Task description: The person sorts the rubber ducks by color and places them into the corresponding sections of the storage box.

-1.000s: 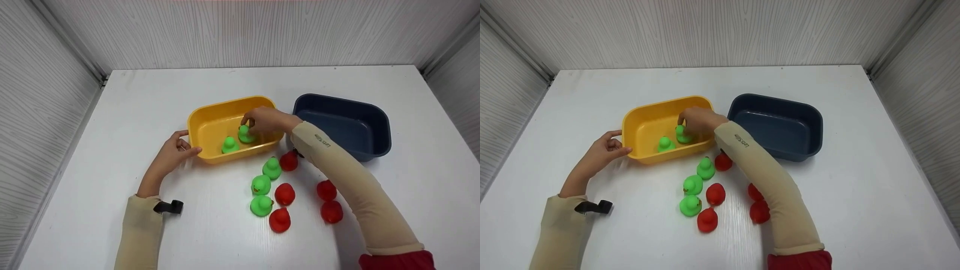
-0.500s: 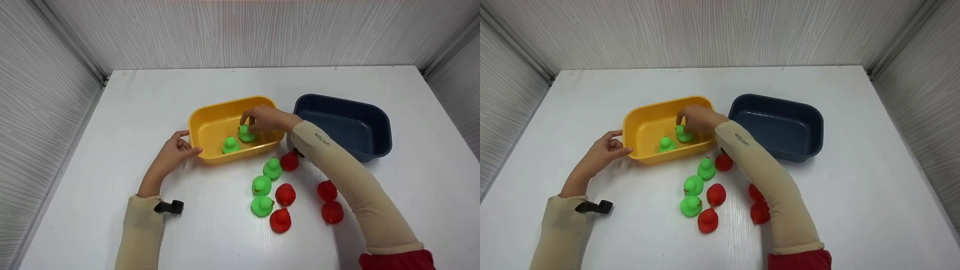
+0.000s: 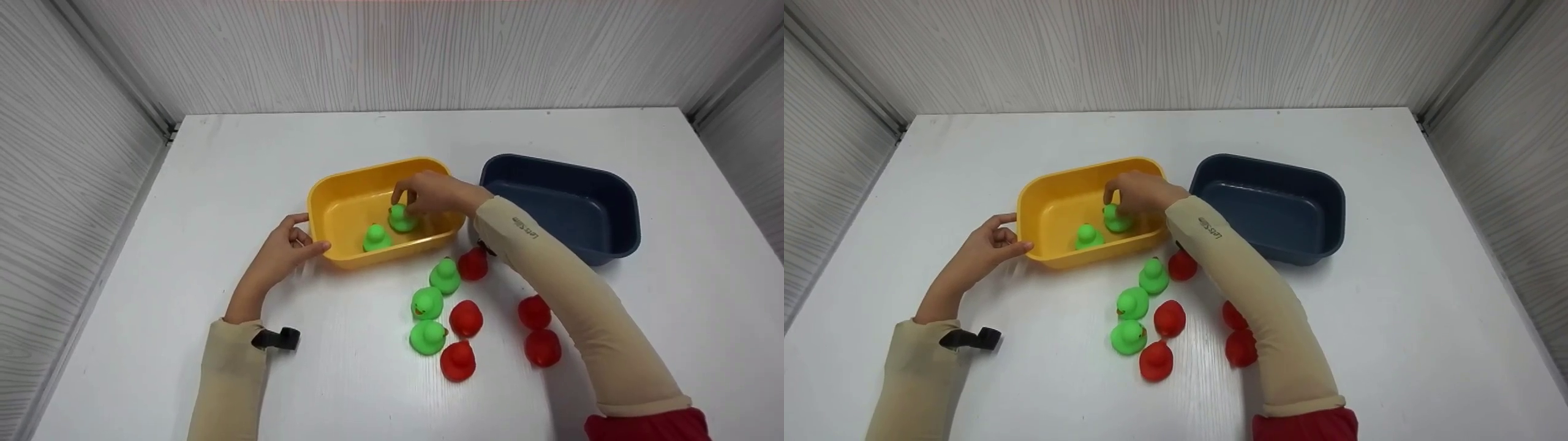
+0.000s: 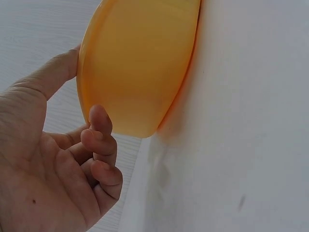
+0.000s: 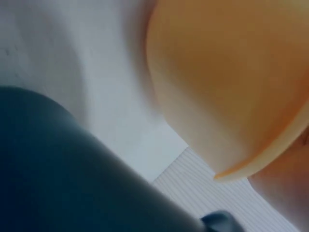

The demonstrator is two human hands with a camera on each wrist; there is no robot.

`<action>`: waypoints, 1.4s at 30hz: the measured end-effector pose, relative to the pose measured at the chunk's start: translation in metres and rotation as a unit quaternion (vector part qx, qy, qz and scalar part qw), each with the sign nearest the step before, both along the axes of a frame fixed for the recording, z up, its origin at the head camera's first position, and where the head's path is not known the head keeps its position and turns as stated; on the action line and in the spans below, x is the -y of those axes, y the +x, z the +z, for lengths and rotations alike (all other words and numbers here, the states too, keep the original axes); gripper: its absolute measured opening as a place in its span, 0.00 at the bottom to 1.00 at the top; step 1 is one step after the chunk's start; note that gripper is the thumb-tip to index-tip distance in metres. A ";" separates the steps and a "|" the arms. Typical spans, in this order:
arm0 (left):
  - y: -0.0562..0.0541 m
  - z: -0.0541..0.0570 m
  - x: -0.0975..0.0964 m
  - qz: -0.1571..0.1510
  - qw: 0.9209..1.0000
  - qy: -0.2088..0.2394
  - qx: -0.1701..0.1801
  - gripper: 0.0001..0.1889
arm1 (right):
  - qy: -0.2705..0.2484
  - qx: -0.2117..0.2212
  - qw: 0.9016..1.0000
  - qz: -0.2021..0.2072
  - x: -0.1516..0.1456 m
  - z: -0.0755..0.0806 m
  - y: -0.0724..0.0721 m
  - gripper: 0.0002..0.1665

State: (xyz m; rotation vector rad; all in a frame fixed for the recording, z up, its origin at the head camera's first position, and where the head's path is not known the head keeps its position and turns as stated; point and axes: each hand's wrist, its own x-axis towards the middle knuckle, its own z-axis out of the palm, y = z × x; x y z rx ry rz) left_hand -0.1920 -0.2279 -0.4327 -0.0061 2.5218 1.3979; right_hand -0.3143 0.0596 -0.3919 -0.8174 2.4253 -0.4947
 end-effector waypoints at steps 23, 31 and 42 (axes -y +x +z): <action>-0.001 0.005 0.001 0.004 1.000 -0.006 0.003 0.44 | -0.010 -0.005 0.999 -0.030 -0.018 0.056 0.006 0.25; -0.002 0.004 0.001 0.003 1.000 -0.008 -0.001 0.44 | -0.025 -0.016 0.999 -0.031 -0.027 0.069 0.013 0.25; 0.001 0.002 -0.003 0.003 1.000 0.003 -0.012 0.45 | -0.068 -0.035 0.997 -0.023 -0.048 0.071 0.026 0.25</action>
